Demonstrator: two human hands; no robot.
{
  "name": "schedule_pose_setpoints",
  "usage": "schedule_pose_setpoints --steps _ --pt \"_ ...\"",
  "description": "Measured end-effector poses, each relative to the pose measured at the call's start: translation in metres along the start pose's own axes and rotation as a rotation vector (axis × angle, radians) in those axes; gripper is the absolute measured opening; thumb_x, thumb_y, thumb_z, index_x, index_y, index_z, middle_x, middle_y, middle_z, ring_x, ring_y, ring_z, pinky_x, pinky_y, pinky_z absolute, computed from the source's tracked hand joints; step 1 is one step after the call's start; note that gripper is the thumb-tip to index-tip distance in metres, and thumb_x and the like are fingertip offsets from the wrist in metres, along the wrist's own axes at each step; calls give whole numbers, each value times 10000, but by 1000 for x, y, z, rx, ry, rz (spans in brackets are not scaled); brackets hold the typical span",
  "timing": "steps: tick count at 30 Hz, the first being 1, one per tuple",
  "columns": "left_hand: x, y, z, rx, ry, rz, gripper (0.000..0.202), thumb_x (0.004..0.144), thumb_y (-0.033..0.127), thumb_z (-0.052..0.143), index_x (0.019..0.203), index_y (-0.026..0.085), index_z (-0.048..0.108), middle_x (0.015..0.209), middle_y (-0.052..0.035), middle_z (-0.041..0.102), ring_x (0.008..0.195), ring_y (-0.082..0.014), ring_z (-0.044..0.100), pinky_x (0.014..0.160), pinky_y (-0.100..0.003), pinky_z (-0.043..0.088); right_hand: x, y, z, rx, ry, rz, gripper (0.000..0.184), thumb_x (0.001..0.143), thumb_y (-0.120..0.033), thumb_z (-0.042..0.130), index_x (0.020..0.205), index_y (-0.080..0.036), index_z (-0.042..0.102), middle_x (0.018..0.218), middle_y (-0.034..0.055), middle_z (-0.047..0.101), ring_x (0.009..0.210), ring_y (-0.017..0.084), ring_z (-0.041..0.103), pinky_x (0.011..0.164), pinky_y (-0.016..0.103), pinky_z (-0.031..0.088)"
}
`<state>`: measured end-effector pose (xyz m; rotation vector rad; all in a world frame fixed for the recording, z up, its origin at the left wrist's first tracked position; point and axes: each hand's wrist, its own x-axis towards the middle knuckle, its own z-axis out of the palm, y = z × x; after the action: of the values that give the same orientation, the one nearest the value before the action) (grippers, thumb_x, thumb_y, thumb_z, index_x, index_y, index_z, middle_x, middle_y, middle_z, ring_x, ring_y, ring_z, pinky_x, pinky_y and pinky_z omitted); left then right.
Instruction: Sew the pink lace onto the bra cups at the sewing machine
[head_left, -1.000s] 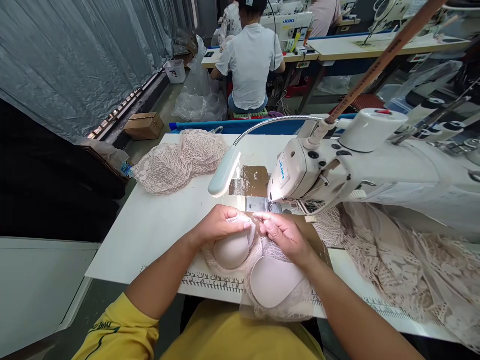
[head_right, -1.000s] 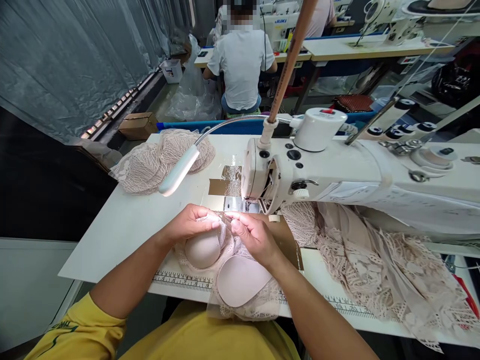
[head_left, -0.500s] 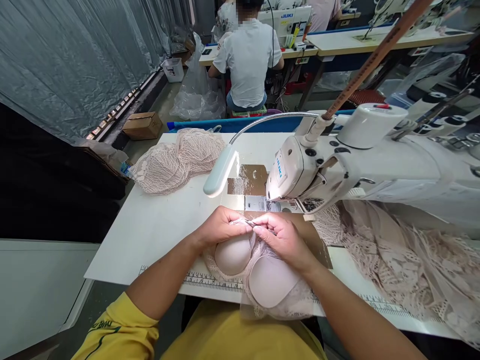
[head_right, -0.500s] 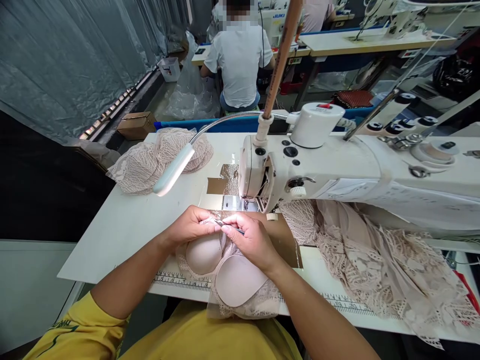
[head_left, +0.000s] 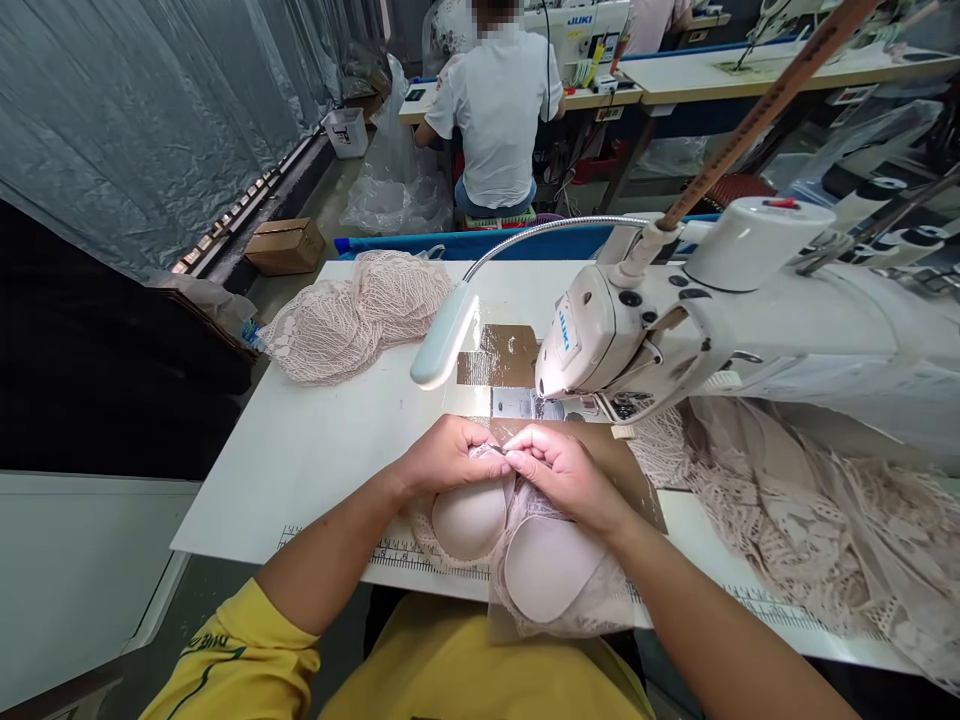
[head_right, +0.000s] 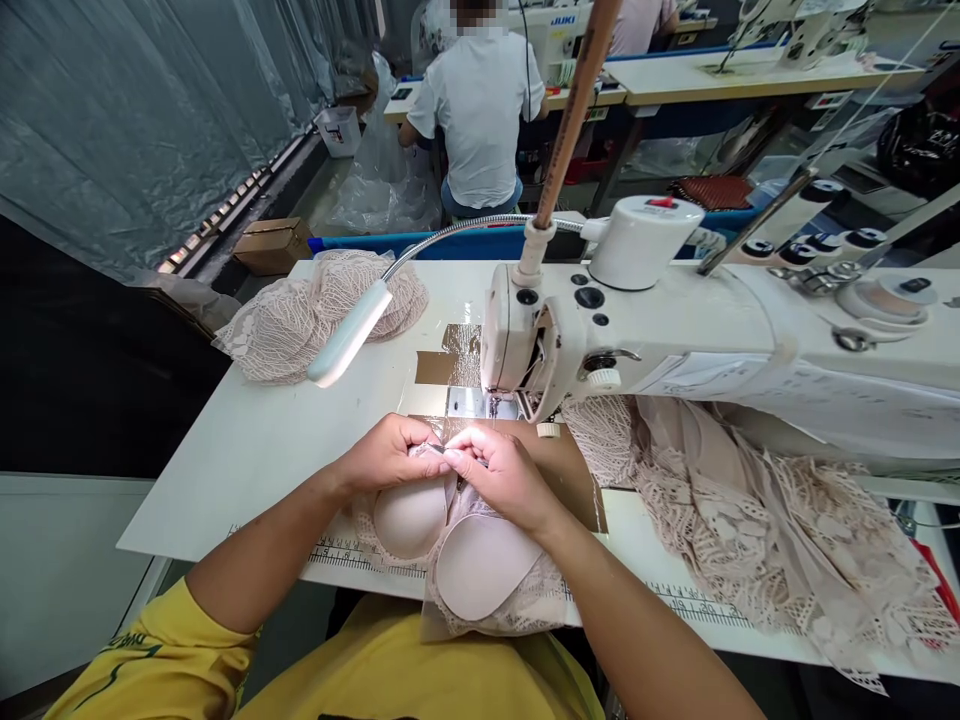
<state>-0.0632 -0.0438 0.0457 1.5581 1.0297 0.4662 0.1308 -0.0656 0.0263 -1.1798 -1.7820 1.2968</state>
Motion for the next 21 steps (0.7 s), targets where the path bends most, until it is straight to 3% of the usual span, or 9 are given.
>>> schedule_pose_setpoints --steps 3,8,10,13,16,21 --pt "-1 1 1 3 -8 -3 331 722 393 659 570 125 538 557 47 389 546 -69 332 465 -189 245 0 1 1 54 33 16 214 876 -382 545 821 -190 623 792 20 636 747 151 587 693 276 467" --pt "1 -1 2 5 0 41 304 706 382 690 609 118 577 585 35 456 571 -76 382 499 -191 297 2 3 4 284 4 120 388 759 -407 688 1060 -186 581 951 52 657 881 189 620 786 317 503" --pt "2 -3 -1 20 -40 49 276 704 369 692 659 115 596 621 26 486 598 -86 411 515 -191 311 2 1 4 250 -21 157 343 770 -405 676 1015 -173 618 976 67 666 904 200 619 805 325 498" --pt "3 -5 -9 16 -106 21 235 711 338 680 753 119 608 685 16 516 630 -94 437 531 -189 324 1 0 1 197 2 186 257 811 -411 616 868 -162 644 855 44 666 774 173 606 714 298 490" --pt "3 -7 -15 2 -78 0 220 722 330 665 735 123 592 658 30 477 611 -83 411 536 -187 314 1 1 -2 140 23 175 243 813 -405 605 793 -164 627 742 6 620 675 139 555 636 260 455" --pt "5 -9 -12 -59 -78 -30 259 740 370 653 734 118 592 641 37 448 589 -74 388 525 -185 292 1 2 0 111 31 104 212 821 -381 597 835 -171 615 811 15 619 765 154 559 697 263 453"
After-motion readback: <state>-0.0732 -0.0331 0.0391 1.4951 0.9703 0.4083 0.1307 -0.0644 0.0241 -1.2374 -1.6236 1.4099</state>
